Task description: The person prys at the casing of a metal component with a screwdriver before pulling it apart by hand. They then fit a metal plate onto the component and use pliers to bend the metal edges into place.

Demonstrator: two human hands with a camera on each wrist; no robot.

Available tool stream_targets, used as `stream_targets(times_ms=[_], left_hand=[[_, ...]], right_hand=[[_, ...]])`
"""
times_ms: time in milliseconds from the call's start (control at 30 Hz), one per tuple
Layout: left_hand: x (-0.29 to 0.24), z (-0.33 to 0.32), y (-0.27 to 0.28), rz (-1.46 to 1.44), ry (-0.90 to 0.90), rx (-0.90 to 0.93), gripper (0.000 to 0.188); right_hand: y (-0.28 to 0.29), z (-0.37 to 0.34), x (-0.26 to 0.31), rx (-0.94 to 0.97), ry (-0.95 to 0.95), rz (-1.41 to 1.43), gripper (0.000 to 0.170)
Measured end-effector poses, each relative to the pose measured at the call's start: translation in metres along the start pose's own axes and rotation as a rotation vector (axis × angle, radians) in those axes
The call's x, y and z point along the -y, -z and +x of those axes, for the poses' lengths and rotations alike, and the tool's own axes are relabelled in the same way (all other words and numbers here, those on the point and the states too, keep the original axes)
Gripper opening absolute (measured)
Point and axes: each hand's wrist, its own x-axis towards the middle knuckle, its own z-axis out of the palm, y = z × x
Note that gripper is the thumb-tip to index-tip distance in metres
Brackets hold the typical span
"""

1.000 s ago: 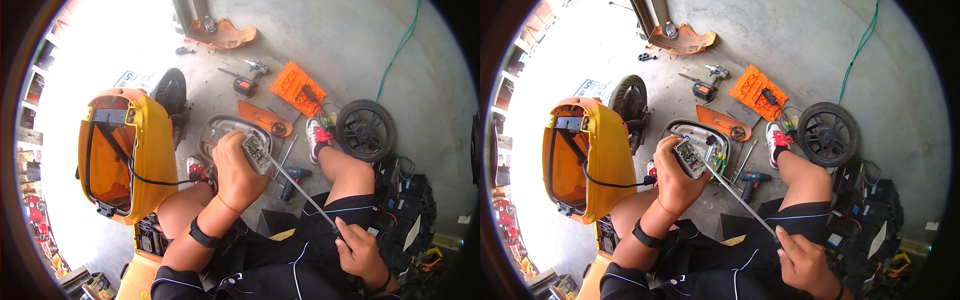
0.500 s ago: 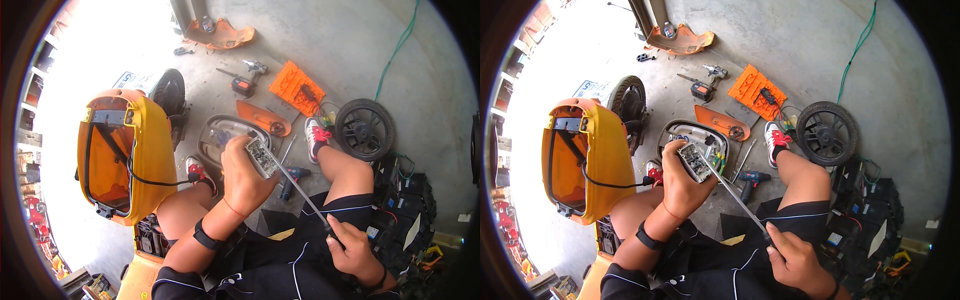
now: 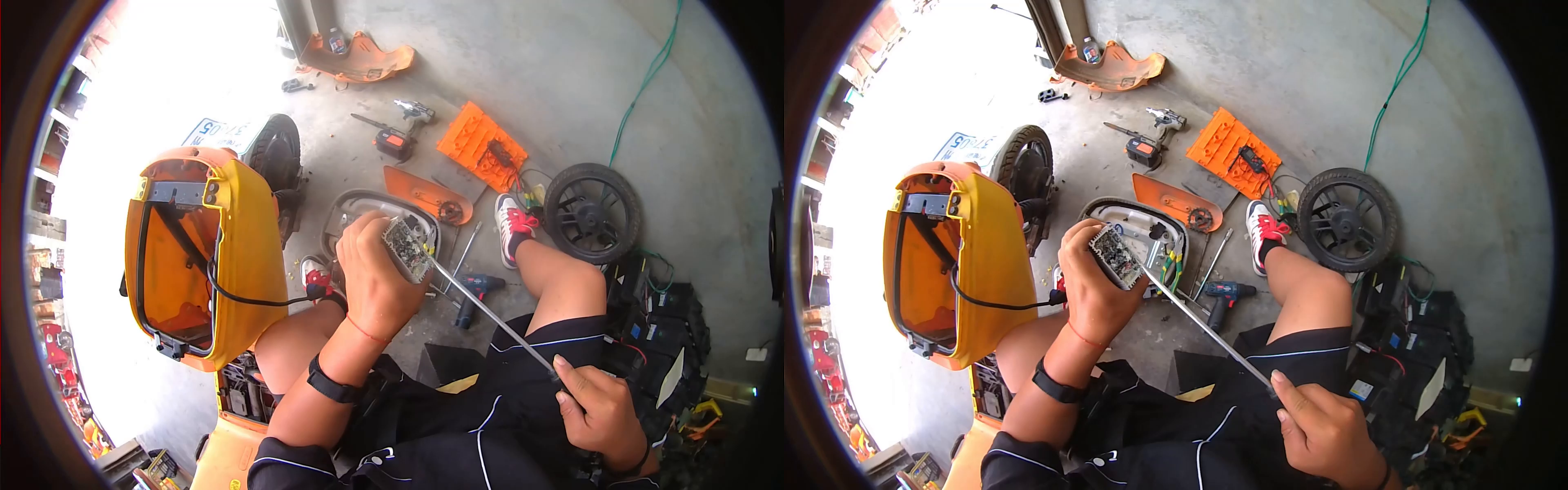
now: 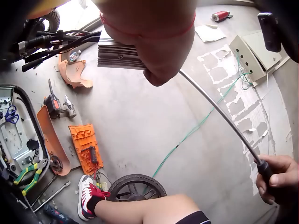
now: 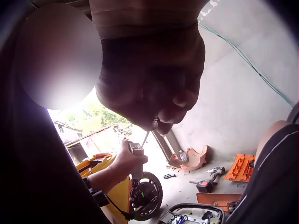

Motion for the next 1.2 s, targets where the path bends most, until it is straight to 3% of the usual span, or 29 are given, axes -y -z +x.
stream_targets(times_ms=[400,500,533,767,900,967,1000,1200], left_hand=[[-0.008,-0.004,0.002,-0.102,0.056,0.052,0.091],[-0.017,-0.011,-0.007,-0.233,0.12,0.037,0.089],[-0.023,-0.011,-0.007,-0.251,0.222,0.06,0.086],[-0.009,-0.003,-0.002,-0.157,0.216,0.048,0.081],[-0.004,0.0,-0.002,-0.115,0.077,0.047,0.085],[-0.006,-0.005,-0.006,-0.183,0.08,0.078,0.086],[-0.014,-0.007,-0.008,-0.217,0.201,0.091,0.087],[-0.002,-0.005,-0.007,-0.199,0.243,0.127,0.087]], right_hand=[[-0.006,0.001,-0.014,0.047,0.004,0.2,0.055],[-0.031,0.0,-0.011,-0.064,0.048,0.086,0.055],[-0.034,0.001,-0.006,-0.082,0.044,0.038,0.055],[-0.024,0.005,-0.003,-0.086,0.071,0.036,0.055],[-0.019,0.004,-0.001,-0.043,0.038,0.008,0.056],[-0.024,0.009,0.0,-0.054,0.041,0.011,0.056],[-0.029,0.012,0.0,-0.081,0.046,0.007,0.056],[-0.015,0.009,0.003,-0.036,0.039,-0.018,0.055]])
